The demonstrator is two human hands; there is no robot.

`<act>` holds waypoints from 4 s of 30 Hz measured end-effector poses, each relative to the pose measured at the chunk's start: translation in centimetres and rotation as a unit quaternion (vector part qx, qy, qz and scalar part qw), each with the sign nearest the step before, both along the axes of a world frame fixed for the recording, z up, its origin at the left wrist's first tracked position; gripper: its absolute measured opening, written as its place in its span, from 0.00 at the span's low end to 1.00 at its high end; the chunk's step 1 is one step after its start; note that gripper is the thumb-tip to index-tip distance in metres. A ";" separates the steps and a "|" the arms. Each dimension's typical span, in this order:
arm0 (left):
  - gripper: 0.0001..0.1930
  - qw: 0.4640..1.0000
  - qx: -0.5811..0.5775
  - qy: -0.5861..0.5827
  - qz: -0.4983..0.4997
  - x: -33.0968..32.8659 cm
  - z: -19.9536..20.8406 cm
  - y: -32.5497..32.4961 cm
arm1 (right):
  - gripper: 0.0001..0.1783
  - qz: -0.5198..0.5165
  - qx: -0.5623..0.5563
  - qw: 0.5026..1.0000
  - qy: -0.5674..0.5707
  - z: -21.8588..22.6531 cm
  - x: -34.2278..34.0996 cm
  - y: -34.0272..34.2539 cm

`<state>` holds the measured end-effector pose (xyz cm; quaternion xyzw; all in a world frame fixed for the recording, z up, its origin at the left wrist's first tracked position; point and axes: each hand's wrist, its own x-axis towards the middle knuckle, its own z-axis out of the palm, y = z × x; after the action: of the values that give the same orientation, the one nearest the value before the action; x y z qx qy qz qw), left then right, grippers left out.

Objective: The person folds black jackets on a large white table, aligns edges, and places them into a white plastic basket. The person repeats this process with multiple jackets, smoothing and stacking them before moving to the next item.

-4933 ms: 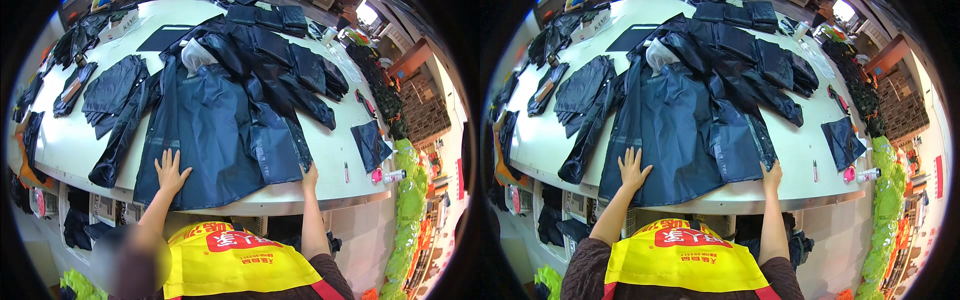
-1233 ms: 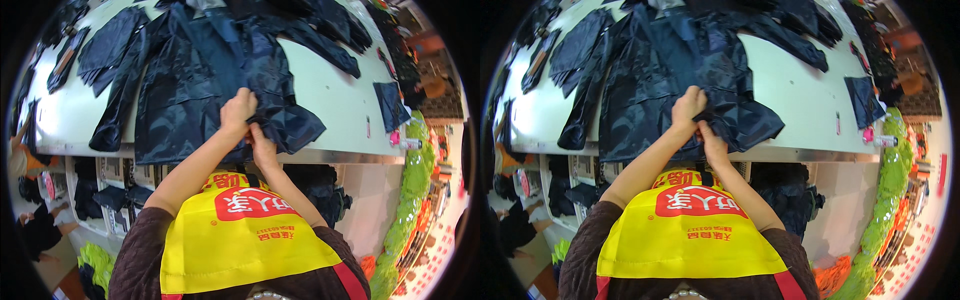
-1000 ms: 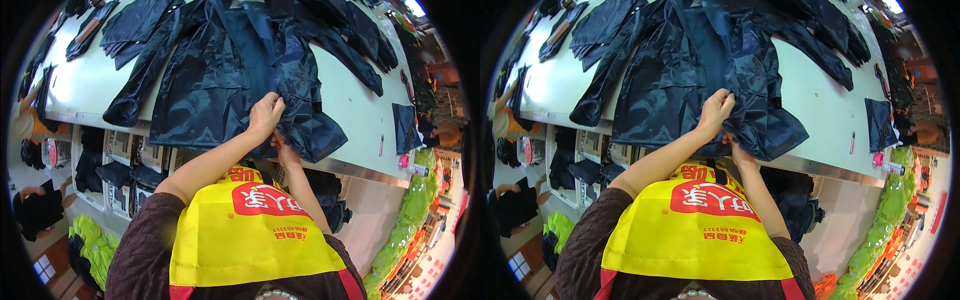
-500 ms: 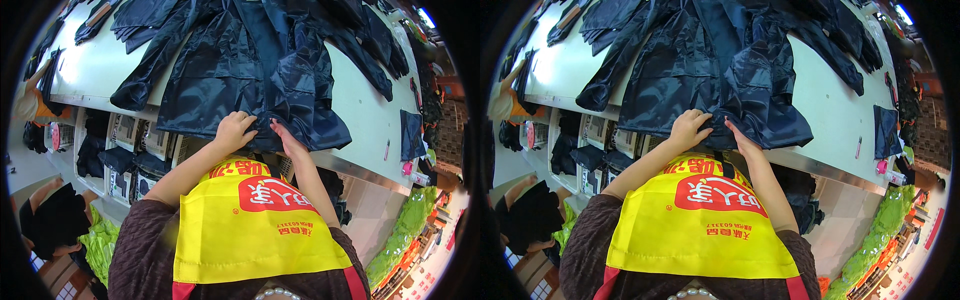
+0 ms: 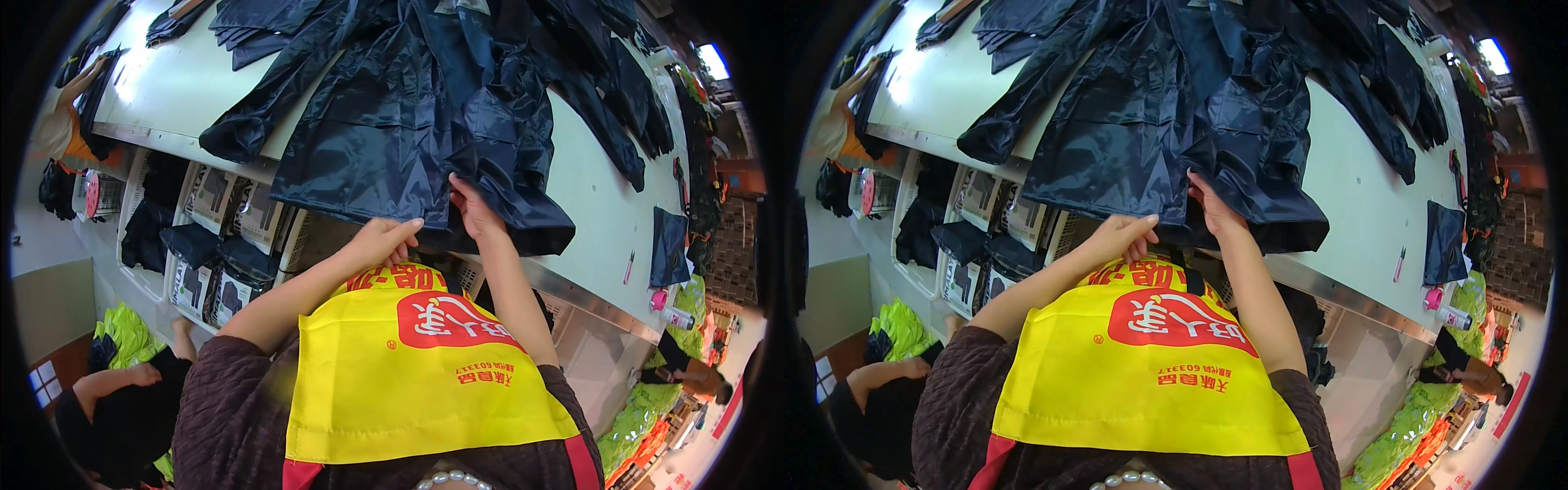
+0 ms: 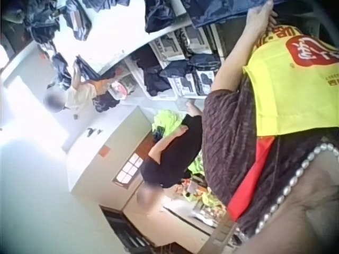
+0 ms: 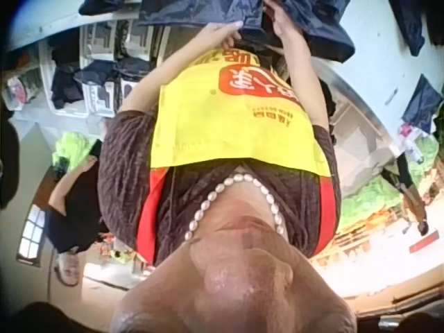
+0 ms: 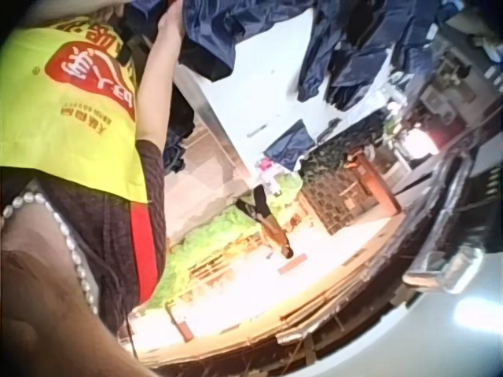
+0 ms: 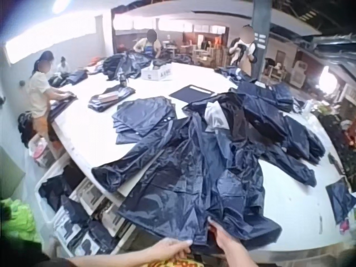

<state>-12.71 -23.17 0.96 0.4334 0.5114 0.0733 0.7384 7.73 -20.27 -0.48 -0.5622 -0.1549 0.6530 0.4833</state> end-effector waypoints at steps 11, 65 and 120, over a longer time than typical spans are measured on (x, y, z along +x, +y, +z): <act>0.14 0.863 -0.239 -0.326 0.302 5.4 2.8 5.9 | 0.07 0.012 0.052 0.985 0.161 1.8 1.8 -1.7; 0.16 0.972 0.105 -0.132 0.161 6.7 5.4 4.6 | 0.05 -0.104 0.108 0.969 0.195 3.6 1.4 -4.8; 0.30 0.881 0.275 0.380 -0.065 -13.5 0.7 13.1 | 0.13 0.241 -0.125 0.404 -0.874 -1.9 39.2 11.2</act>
<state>-26.26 -10.08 1.64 0.6457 0.6828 -0.0078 0.3418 46.93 -9.10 -2.39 -0.8208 -0.5383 -0.0916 -0.1675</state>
